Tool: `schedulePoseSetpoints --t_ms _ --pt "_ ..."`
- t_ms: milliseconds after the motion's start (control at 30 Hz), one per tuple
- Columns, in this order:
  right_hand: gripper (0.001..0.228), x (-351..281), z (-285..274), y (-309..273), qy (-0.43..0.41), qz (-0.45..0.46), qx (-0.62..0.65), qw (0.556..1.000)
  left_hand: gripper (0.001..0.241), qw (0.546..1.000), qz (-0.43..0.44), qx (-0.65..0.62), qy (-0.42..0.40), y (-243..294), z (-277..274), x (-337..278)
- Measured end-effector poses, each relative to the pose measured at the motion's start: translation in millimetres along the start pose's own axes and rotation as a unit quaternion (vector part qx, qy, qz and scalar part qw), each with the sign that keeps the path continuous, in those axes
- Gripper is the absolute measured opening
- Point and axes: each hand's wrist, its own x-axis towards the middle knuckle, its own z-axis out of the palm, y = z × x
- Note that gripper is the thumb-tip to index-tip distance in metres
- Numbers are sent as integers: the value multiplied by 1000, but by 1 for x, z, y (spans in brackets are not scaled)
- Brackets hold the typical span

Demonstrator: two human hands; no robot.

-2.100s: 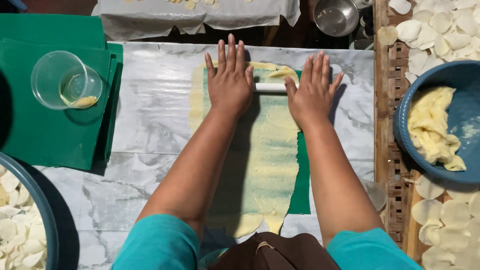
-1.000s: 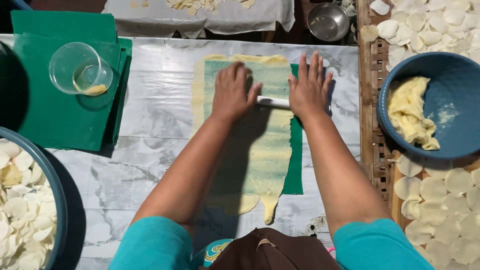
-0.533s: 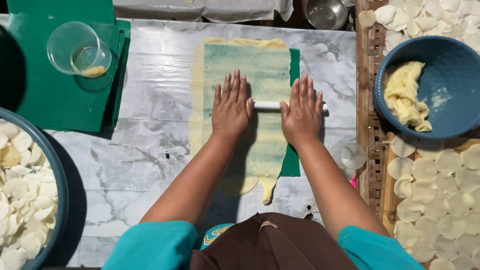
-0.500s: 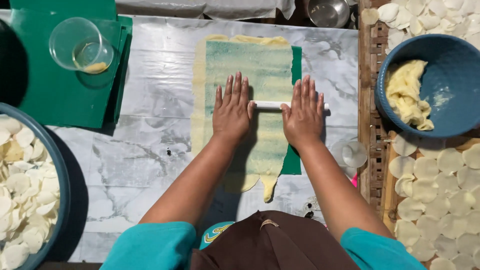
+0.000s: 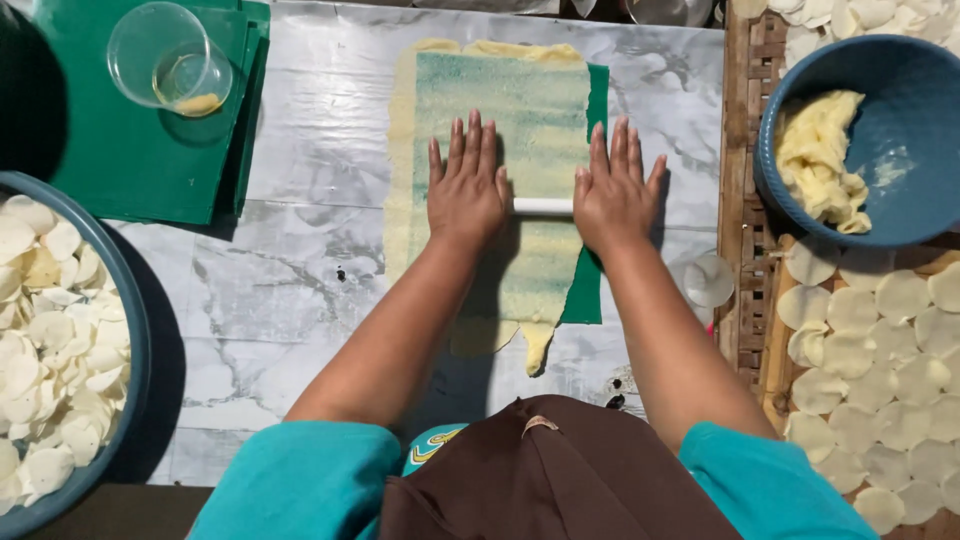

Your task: Rolling out pieces of dough on a green mat using a plastic roller in a bakery.

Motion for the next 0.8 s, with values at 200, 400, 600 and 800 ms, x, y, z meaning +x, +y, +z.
schedulePoseSetpoints --t_ms 200,400,600,800 --pt "61 -58 9 13 46 -69 18 996 64 999 24 23 13 0 10 -59" --pt "64 -15 -10 -3 28 -21 66 997 70 989 5 33 142 1 4 -6" --pt "63 -62 13 -4 102 -81 6 991 72 998 12 21 55 3 22 -48" --pt "64 -82 -2 -4 22 -78 18 997 68 991 59 20 118 0 29 -78"
